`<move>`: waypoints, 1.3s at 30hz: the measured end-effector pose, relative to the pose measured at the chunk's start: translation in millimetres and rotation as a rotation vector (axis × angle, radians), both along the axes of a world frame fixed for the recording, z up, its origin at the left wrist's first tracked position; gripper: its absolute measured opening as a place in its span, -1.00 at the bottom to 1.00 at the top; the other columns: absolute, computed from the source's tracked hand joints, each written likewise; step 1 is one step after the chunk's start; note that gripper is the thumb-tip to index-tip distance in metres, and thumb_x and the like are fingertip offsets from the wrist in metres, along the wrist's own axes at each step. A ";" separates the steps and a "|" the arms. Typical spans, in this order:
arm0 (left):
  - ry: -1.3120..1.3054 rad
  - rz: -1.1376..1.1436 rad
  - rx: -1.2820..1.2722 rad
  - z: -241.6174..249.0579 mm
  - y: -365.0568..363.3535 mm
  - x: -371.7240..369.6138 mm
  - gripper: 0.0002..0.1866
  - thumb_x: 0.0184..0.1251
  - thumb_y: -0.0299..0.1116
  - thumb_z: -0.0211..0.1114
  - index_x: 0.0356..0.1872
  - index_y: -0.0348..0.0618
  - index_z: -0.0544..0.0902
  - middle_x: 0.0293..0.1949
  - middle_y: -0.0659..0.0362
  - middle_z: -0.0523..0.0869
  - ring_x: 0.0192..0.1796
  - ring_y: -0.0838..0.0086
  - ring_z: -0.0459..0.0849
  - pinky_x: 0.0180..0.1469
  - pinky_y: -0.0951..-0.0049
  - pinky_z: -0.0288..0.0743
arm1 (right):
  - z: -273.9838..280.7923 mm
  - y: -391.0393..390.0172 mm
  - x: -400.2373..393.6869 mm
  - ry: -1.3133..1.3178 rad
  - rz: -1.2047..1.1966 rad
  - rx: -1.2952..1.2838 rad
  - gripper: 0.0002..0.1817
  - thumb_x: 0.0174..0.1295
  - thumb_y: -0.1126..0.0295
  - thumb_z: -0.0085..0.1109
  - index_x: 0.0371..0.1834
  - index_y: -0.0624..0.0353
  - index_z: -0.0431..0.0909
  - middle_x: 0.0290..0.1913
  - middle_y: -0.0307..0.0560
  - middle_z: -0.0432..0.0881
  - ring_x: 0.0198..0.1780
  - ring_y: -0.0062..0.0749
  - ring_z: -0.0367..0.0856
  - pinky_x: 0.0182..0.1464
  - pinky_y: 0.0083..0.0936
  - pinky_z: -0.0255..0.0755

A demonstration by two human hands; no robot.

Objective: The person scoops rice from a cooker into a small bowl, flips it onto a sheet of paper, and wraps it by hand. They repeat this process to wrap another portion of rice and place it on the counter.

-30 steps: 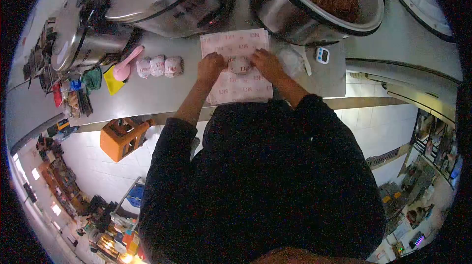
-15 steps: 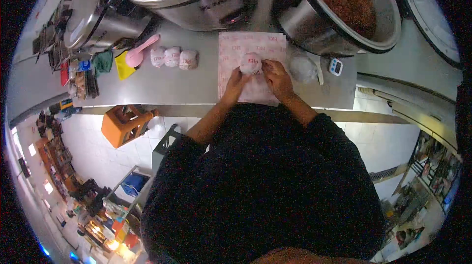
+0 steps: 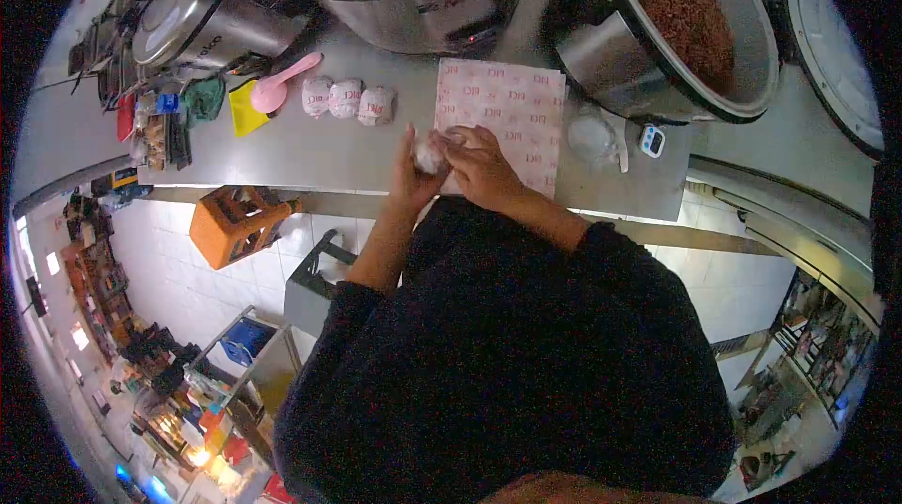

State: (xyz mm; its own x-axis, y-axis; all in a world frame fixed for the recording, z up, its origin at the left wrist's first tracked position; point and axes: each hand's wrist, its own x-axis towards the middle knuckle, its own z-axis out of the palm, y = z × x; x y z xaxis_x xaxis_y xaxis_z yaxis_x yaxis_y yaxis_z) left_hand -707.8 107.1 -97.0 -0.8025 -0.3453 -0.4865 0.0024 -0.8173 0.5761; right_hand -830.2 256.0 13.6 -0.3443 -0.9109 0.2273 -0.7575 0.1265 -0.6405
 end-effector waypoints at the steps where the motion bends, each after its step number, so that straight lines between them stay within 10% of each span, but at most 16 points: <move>1: -0.034 -0.023 -0.211 12.8 0.0 -7.1 -0.44 0.36 0.07 0.27 0.15 -0.18 0.48 0.01 0.03 0.63 0.14 0.25 0.59 0.22 0.21 0.46 | 0.8 -1.9 2.4 0.039 -0.010 0.011 -0.49 0.10 0.32 0.25 0.18 0.17 0.59 0.23 -0.05 0.56 0.40 -0.10 0.32 0.43 0.13 0.09; 6: -0.507 -0.091 -1.357 81.9 -13.7 -55.9 -0.34 0.11 0.04 0.48 0.14 -0.12 0.50 0.03 -0.01 0.64 0.24 0.03 0.50 0.28 0.09 0.32 | 4.5 9.9 -21.3 -0.079 0.070 0.274 -0.50 0.04 0.49 0.18 0.16 0.11 0.61 0.30 -0.07 0.53 0.36 -0.04 0.35 0.37 0.05 0.16; 9: -0.795 -0.455 -1.993 65.6 -27.7 -74.0 -0.35 0.09 0.11 0.43 0.13 -0.02 0.52 0.14 0.05 0.59 0.33 0.05 0.41 0.32 -0.12 0.15 | 7.5 51.1 -40.8 0.129 -0.365 0.143 -0.51 0.04 0.45 0.22 0.14 0.07 0.61 0.31 -0.07 0.49 0.34 -0.02 0.35 0.37 0.07 0.15; 13: -0.773 -0.204 -2.246 52.1 -41.0 -87.2 -0.45 0.17 0.11 0.37 0.09 0.05 0.56 0.28 0.16 0.48 0.41 0.16 0.31 0.26 -0.27 0.07 | 20.5 116.3 -62.8 0.456 -0.941 0.413 -0.62 0.16 0.42 0.21 0.08 0.00 0.57 0.24 -0.09 0.51 0.30 -0.02 0.39 0.31 -0.12 0.27; 15: -0.789 -0.150 -2.312 62.4 -48.9 -93.7 -0.49 0.22 0.12 0.32 0.08 0.05 0.58 0.33 0.17 0.43 0.42 0.19 0.29 0.24 -0.30 0.07 | -17.5 160.7 -77.6 0.285 -0.831 0.342 -0.69 0.23 0.41 0.17 0.06 0.04 0.53 0.23 -0.07 0.51 0.27 -0.01 0.43 0.24 -0.21 0.35; 19: -0.236 -0.497 -1.958 82.7 -23.3 -106.1 -0.39 0.21 -0.06 0.42 0.27 0.03 0.47 0.27 0.12 0.49 0.34 0.18 0.43 0.35 -0.05 0.22 | -42.5 186.5 -90.9 -0.227 -0.744 0.255 -0.78 0.34 0.36 0.13 0.00 0.12 0.47 0.24 -0.02 0.47 0.20 0.03 0.48 0.15 -0.34 0.45; 21: 0.257 -0.532 -1.239 98.0 27.7 -111.7 -0.27 0.18 -0.17 0.47 0.38 -0.01 0.36 0.23 0.13 0.52 0.29 0.22 0.49 0.31 0.13 0.39 | 7.6 167.9 -80.3 -0.455 -0.685 0.096 -0.68 0.39 0.21 0.13 0.08 0.13 0.47 0.17 0.05 0.52 0.18 0.11 0.48 0.19 -0.25 0.43; 23: 0.133 -0.667 -0.454 114.3 56.7 -99.7 -0.25 0.20 -0.20 0.46 0.39 -0.05 0.33 0.23 0.12 0.53 0.29 0.27 0.50 0.29 0.14 0.44 | 39.4 162.3 -75.3 -0.578 -0.447 -0.128 -0.59 0.40 0.10 0.13 0.14 0.12 0.46 0.15 0.06 0.54 0.19 0.13 0.47 0.20 -0.17 0.42; 25: 0.058 -0.710 -0.050 120.0 60.8 -94.0 -0.26 0.22 -0.23 0.45 0.40 -0.09 0.31 0.23 0.10 0.53 0.29 0.28 0.51 0.28 0.15 0.46 | -9.5 181.4 -93.6 -0.305 -0.723 -0.037 -0.37 0.35 -0.09 0.12 0.27 0.19 0.40 0.23 0.18 0.47 0.23 0.14 0.46 0.19 0.03 0.40; 28: 0.001 -0.698 -0.104 114.9 53.4 -87.2 -0.30 0.26 -0.28 0.41 0.39 -0.14 0.31 0.23 0.06 0.53 0.29 0.24 0.53 0.29 0.15 0.46 | -22.3 201.1 -111.2 0.006 -1.132 0.610 -0.26 0.31 -0.09 0.14 0.25 0.42 0.39 0.19 0.37 0.50 0.22 0.21 0.47 0.21 0.06 0.39; 32: -0.017 -0.634 -0.453 95.1 20.3 -69.5 -0.34 0.32 -0.22 0.36 0.39 -0.13 0.31 0.25 0.02 0.53 0.30 0.12 0.53 0.32 0.09 0.44 | -117.0 217.5 -109.1 0.002 -1.022 0.337 -0.47 0.29 0.09 0.18 0.17 0.27 0.50 0.04 0.31 0.60 0.08 0.18 0.59 0.15 -0.07 0.45; 35: 0.022 -0.367 0.122 129.8 7.2 -70.6 -0.31 0.40 0.07 0.19 0.40 -0.12 0.32 0.31 -0.03 0.49 0.38 0.03 0.45 0.41 -0.04 0.32 | -43.8 225.1 -116.1 -0.436 -0.367 0.544 -0.57 0.35 0.12 0.14 0.14 0.20 0.54 -0.06 0.17 0.64 -0.01 0.06 0.65 0.07 -0.12 0.50; 39: 0.208 -0.204 0.368 174.1 4.5 -75.7 -0.28 0.42 0.23 0.02 0.38 -0.11 0.38 0.38 -0.05 0.43 0.44 0.04 0.37 0.46 -0.09 0.23 | 202.0 203.1 -158.2 -0.595 -0.010 0.399 -0.66 0.48 0.13 0.04 0.04 0.16 0.59 -0.29 -0.14 0.62 -0.23 -0.45 0.60 -0.12 -0.38 0.53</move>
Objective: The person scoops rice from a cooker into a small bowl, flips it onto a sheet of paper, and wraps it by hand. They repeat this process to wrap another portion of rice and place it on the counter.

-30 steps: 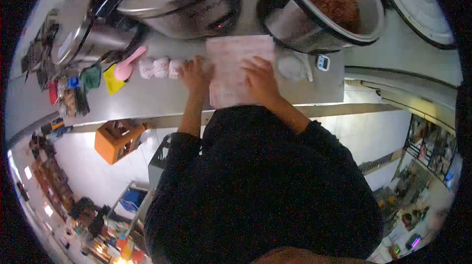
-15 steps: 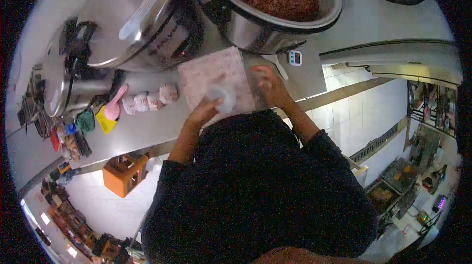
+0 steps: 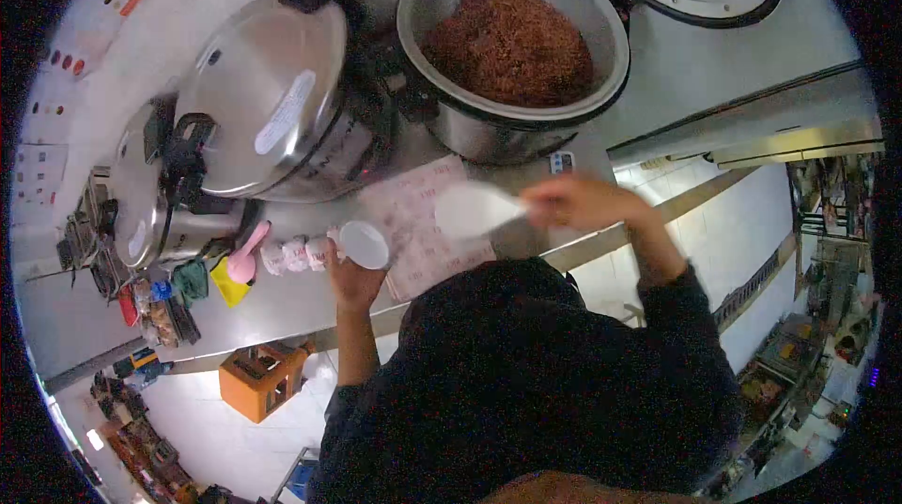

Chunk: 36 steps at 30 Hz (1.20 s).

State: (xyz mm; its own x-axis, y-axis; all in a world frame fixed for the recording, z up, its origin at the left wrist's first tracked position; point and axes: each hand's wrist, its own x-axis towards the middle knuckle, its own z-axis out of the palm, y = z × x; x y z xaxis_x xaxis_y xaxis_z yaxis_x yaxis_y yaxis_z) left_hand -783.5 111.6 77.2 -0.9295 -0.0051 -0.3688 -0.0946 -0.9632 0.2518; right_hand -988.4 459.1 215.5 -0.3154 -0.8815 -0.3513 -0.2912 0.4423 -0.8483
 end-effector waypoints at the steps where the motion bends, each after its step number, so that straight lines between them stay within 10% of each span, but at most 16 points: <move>1: -0.014 0.023 -0.020 -2.5 -0.2 2.3 -0.29 0.41 0.21 0.04 0.36 -0.11 0.40 0.37 -0.03 0.45 0.43 0.04 0.38 0.45 -0.09 0.25 | 31.7 0.8 -19.9 0.084 -0.087 -0.093 -0.65 0.48 0.11 0.04 0.02 0.15 0.60 -0.35 -0.18 0.59 -0.27 -0.53 0.56 -0.16 -0.43 0.51; 6: -0.015 0.119 -0.096 -10.1 2.7 -13.1 -0.35 0.33 0.13 0.17 0.32 -0.05 0.45 0.36 0.05 0.47 0.39 0.09 0.43 0.39 -0.14 0.33 | 72.1 -28.3 -192.0 1.099 -0.318 0.364 -0.71 0.39 0.22 0.09 -0.12 0.22 0.66 -0.24 0.10 0.73 -0.21 -0.04 0.72 -0.16 -0.12 0.56; 12: 0.015 0.138 0.002 -18.1 10.9 -21.6 -0.26 0.20 0.22 0.25 0.35 0.07 0.43 0.30 0.12 0.51 0.31 0.14 0.49 0.26 -0.11 0.46 | -12.5 -98.0 -272.6 1.061 -0.379 0.504 -0.74 0.20 0.31 0.18 -0.19 0.25 0.70 -0.15 0.24 0.71 -0.05 0.16 0.70 -0.06 -0.01 0.57; 23: 0.037 0.075 -0.108 33.3 14.1 -69.9 -0.21 0.26 0.28 0.19 0.43 0.10 0.33 0.41 0.11 0.38 0.43 0.08 0.35 0.36 -0.21 0.29 | -43.0 -132.1 -220.6 1.420 0.382 0.295 -0.83 0.06 0.39 0.21 -0.36 0.23 0.69 -0.32 0.04 0.74 -0.36 -0.03 0.75 -0.37 -0.08 0.60; 36: -0.081 0.071 -0.244 41.5 17.0 -63.9 -0.11 0.20 0.26 0.23 0.49 0.06 0.22 0.48 0.09 0.27 0.49 0.09 0.23 0.44 -0.25 0.11 | -30.8 -129.7 -245.6 1.132 0.138 0.417 -0.79 -0.07 0.31 0.24 -0.41 0.17 0.74 -0.33 0.17 0.74 -0.27 0.14 0.73 -0.19 0.02 0.62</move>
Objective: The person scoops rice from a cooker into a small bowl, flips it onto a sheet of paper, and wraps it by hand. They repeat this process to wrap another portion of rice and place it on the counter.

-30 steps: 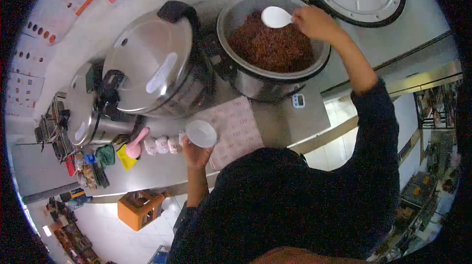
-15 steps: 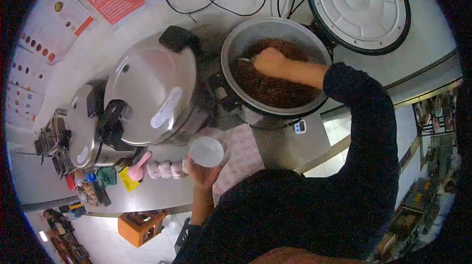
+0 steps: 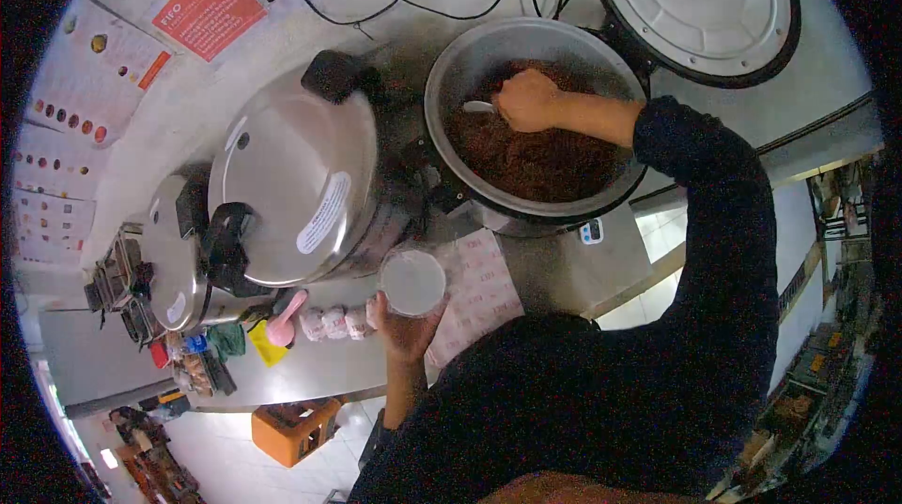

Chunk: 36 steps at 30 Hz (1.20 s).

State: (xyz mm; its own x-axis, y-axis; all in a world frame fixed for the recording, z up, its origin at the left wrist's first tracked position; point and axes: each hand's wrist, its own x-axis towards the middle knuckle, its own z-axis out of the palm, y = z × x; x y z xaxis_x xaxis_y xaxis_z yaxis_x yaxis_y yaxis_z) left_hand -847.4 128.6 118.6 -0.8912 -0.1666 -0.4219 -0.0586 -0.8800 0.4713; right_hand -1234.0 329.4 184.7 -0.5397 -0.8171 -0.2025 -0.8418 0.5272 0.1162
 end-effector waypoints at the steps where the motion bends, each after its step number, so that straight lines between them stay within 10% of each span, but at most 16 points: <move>1: 0.008 0.012 0.075 0.8 1.6 0.0 -0.11 0.20 0.25 0.23 0.49 0.05 0.21 0.48 0.08 0.26 0.49 0.09 0.23 0.44 -0.25 0.10 | -4.0 0.9 2.9 -0.013 0.008 0.005 -0.78 -0.06 0.30 0.23 -0.40 0.17 0.73 -0.33 0.18 0.73 -0.28 0.14 0.73 -0.20 0.03 0.62; 10: 0.140 0.001 0.227 23.7 8.3 -12.3 -0.19 0.37 0.39 -0.04 0.46 0.05 0.29 0.45 0.08 0.32 0.45 0.05 0.30 0.39 -0.23 0.22 | 9.7 17.4 48.6 -0.208 0.072 -0.081 -0.67 0.21 0.19 0.01 -0.22 0.16 0.69 -0.29 0.25 0.71 -0.20 0.20 0.71 -0.07 0.09 0.57; 23: 0.124 0.070 -0.242 102.9 5.7 -70.8 -0.23 0.45 0.32 -0.12 0.46 -0.03 0.24 0.43 -0.02 0.33 0.44 0.03 0.31 0.44 -0.17 0.17 | 26.0 52.1 32.7 -0.515 0.059 -0.230 -0.65 0.24 0.23 0.00 -0.49 0.26 0.64 -0.49 0.04 0.70 -0.46 -0.17 0.65 -0.30 -0.14 0.49; 27: 0.202 0.064 -0.299 132.6 21.3 -123.8 -0.25 0.48 0.30 -0.08 0.43 -0.07 0.25 0.37 0.00 0.39 0.40 0.07 0.37 0.41 -0.07 0.27 | 42.4 78.0 13.8 -0.647 -0.067 -0.333 -0.73 0.23 0.21 0.09 -0.38 0.17 0.68 -0.45 0.02 0.70 -0.41 -0.01 0.69 -0.27 -0.20 0.54; 32: 0.347 0.108 -0.504 126.7 56.3 -184.3 -0.36 0.52 0.21 -0.02 0.39 -0.03 0.29 0.28 0.06 0.46 0.32 0.15 0.44 0.33 0.00 0.38 | 135.9 111.0 19.5 -0.209 0.029 -0.382 -0.70 0.25 0.18 0.08 -0.35 0.20 0.67 -0.41 0.11 0.70 -0.34 0.05 0.69 -0.22 -0.12 0.54; 34: 0.338 0.077 -0.395 126.8 77.8 -205.5 -0.36 0.52 0.14 0.07 0.35 -0.02 0.10 0.28 0.06 0.36 0.31 0.24 0.41 0.35 0.08 0.35 | 162.6 110.8 36.6 -0.280 -0.257 -0.522 -0.64 0.31 0.26 -0.04 -0.42 0.26 0.67 -0.47 0.05 0.68 -0.45 -0.24 0.63 -0.29 -0.31 0.48; 36: 0.374 0.071 -0.397 123.5 106.3 -225.7 -0.34 0.51 0.15 0.08 0.35 -0.01 0.09 0.29 0.07 0.34 0.34 0.23 0.38 0.36 0.04 0.33 | 172.8 111.7 48.9 -0.180 -0.438 -0.571 -0.65 0.30 0.28 -0.06 -0.41 0.27 0.67 -0.45 0.11 0.68 -0.42 -0.11 0.65 -0.25 -0.26 0.50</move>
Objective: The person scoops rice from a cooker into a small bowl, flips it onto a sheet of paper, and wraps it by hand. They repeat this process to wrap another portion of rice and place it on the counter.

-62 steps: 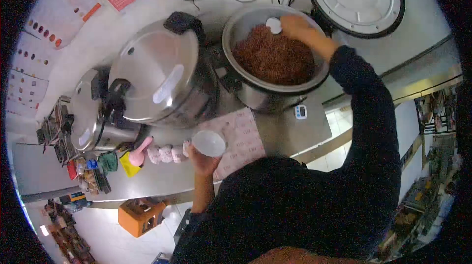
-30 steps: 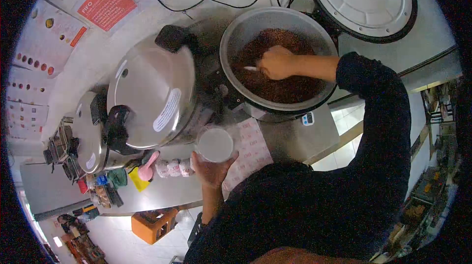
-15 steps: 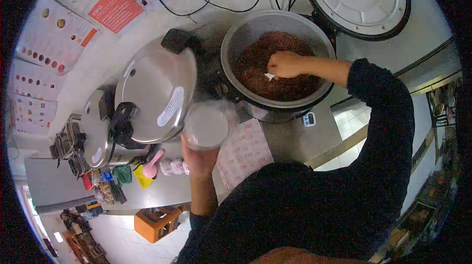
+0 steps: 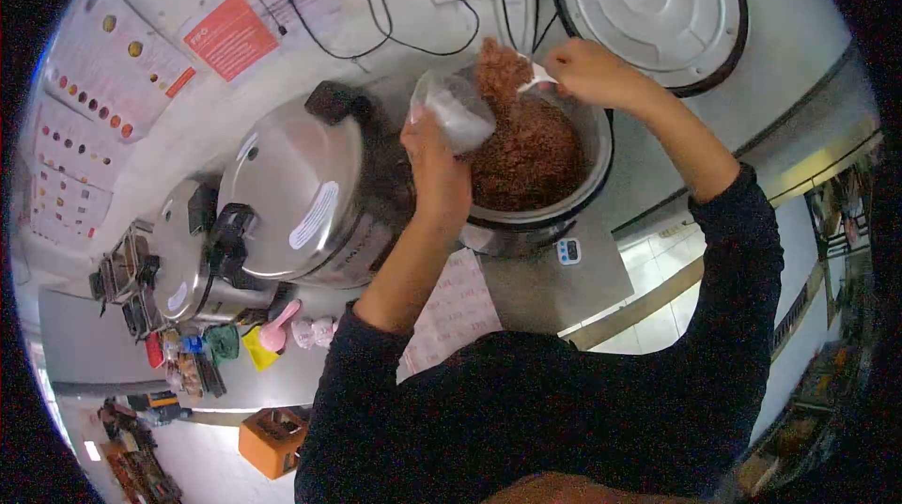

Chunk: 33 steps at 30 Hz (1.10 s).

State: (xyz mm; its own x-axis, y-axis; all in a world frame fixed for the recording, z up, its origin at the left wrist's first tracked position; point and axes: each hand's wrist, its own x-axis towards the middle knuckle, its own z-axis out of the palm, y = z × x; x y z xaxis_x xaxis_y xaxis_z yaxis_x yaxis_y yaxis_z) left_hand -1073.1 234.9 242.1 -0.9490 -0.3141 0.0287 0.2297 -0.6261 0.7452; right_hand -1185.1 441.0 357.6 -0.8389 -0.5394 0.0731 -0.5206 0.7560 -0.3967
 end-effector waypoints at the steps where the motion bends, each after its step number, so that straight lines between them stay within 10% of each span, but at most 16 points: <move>1: 0.004 -0.056 0.070 4.1 10.0 -8.7 -0.36 0.50 0.14 0.09 0.35 0.00 0.12 0.30 0.10 0.34 0.36 0.22 0.36 0.37 0.00 0.31 | 4.8 -3.1 14.1 0.092 0.065 0.056 -0.70 0.30 0.35 -0.06 -0.33 0.28 0.67 -0.41 0.19 0.68 -0.32 0.10 0.68 -0.15 -0.13 0.53; 10: -0.047 -0.101 0.250 6.6 28.9 -45.6 -0.43 0.56 0.16 -0.08 0.27 -0.10 0.41 0.21 -0.03 0.52 0.27 0.06 0.49 0.32 -0.07 0.40 | -57.3 -8.3 86.5 0.157 0.207 0.008 -0.53 0.35 0.54 -0.04 0.35 0.29 0.34 -0.06 0.32 0.59 -0.05 0.26 0.58 0.02 -0.04 0.49; 27: 0.129 -0.045 0.338 13.0 -11.3 -31.1 -0.40 0.46 0.28 0.03 0.21 0.02 0.45 0.15 0.18 0.54 0.21 0.25 0.50 0.25 0.08 0.41 | -37.7 -39.7 95.7 0.310 0.314 -0.156 -0.73 0.31 0.50 -0.05 0.02 0.35 0.49 -0.21 0.25 0.63 -0.18 0.21 0.64 -0.16 0.00 0.53; 31: 0.155 -0.235 0.429 9.2 -52.9 -10.5 -0.53 0.48 0.19 0.01 0.12 0.09 0.48 0.08 0.16 0.59 0.13 0.23 0.54 0.08 -0.01 0.45 | 2.0 -33.4 64.7 0.318 -0.007 0.080 -0.75 0.24 0.46 0.04 -0.05 0.23 0.57 -0.25 0.22 0.69 -0.19 0.20 0.68 -0.15 0.01 0.56; 33: 0.207 0.147 -0.319 13.6 -56.5 7.4 -0.55 0.48 0.16 0.01 0.10 0.07 0.48 0.06 0.15 0.60 0.11 0.21 0.56 0.07 -0.01 0.45 | -15.4 -37.4 27.6 0.288 -0.021 0.226 -0.77 0.21 0.43 0.09 -0.10 0.19 0.63 -0.25 0.22 0.71 -0.19 0.17 0.70 -0.14 -0.01 0.58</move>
State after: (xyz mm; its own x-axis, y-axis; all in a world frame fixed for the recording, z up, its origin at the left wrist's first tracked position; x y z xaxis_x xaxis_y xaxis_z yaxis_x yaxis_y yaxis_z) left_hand -1065.6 178.4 255.7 -0.8584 -0.3905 0.3326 0.4653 -0.3198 0.8254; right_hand -1157.5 403.7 342.1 -0.8120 -0.5522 0.1891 -0.5705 0.8193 -0.0575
